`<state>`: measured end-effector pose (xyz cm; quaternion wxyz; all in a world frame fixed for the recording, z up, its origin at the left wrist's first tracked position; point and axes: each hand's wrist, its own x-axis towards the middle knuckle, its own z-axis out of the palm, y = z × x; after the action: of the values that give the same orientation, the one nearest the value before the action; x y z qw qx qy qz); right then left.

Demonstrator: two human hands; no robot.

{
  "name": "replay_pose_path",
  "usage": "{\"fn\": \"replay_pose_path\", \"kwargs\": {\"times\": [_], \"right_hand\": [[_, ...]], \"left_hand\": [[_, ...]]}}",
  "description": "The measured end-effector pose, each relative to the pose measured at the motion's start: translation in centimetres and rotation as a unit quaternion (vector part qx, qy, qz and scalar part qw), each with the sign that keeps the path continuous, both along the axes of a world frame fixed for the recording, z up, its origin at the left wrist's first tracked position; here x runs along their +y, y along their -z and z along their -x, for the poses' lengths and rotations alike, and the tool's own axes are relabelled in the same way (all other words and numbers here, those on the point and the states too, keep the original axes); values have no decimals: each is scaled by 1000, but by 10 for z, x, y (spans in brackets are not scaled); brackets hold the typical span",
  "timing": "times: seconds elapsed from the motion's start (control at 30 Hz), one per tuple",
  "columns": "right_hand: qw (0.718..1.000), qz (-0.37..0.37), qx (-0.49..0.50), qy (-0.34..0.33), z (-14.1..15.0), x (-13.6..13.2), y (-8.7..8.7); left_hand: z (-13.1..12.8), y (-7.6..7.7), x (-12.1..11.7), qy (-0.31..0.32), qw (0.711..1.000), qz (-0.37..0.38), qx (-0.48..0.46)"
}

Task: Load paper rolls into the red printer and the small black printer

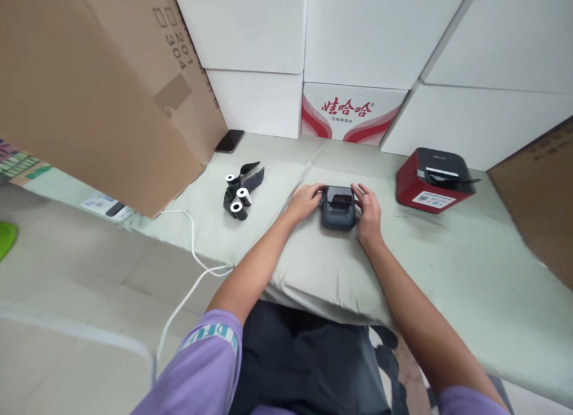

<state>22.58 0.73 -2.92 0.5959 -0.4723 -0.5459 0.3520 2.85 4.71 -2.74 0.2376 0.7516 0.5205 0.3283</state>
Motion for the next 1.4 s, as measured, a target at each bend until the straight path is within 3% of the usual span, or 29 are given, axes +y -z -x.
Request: {"fn": "replay_pose_path", "kwargs": {"times": [0.1, 0.27, 0.33, 0.47, 0.63, 0.77, 0.9, 1.03, 1.13, 1.2, 1.27, 1.4], "right_hand": [[999, 7, 4, -38, -5, 5, -2], [995, -27, -30, 88, 0, -4, 4], [993, -39, -37, 102, 4, -9, 6], [998, -38, -44, 35, 5, -3, 1], [988, 59, -133, -44, -1, 20, -11], [964, 103, -239, -52, -10, 36, -21], [934, 165, -313, -42, -21, 52, -45], [859, 177, -466, -116, -18, 67, -69], [806, 179, -541, -161, -8, 72, -72], [808, 162, -544, -158, -6, 72, -71], [827, 129, -529, -140, -11, 71, -72], [921, 18, -386, -57, -24, 64, -90]], "left_hand": [[1, 1, 2, -1, 1000, 14, 13], [2, 1, 1, 6, 1000, 18, 13], [2, 1, 0, 3, 1000, 21, 13], [3, 0, -1, -12, 999, 40, 29], [1, -4, -3, -14, 996, 46, 79], [0, -6, -4, -19, 994, 50, 92], [0, -4, -3, -22, 995, 46, 82], [0, -3, -2, -23, 996, 42, 73], [0, -4, -2, -22, 997, 42, 67], [-1, -4, -2, -24, 997, 44, 66], [-1, -4, -2, -29, 996, 47, 69], [-2, -1, 1, -28, 997, 46, 63]]}}
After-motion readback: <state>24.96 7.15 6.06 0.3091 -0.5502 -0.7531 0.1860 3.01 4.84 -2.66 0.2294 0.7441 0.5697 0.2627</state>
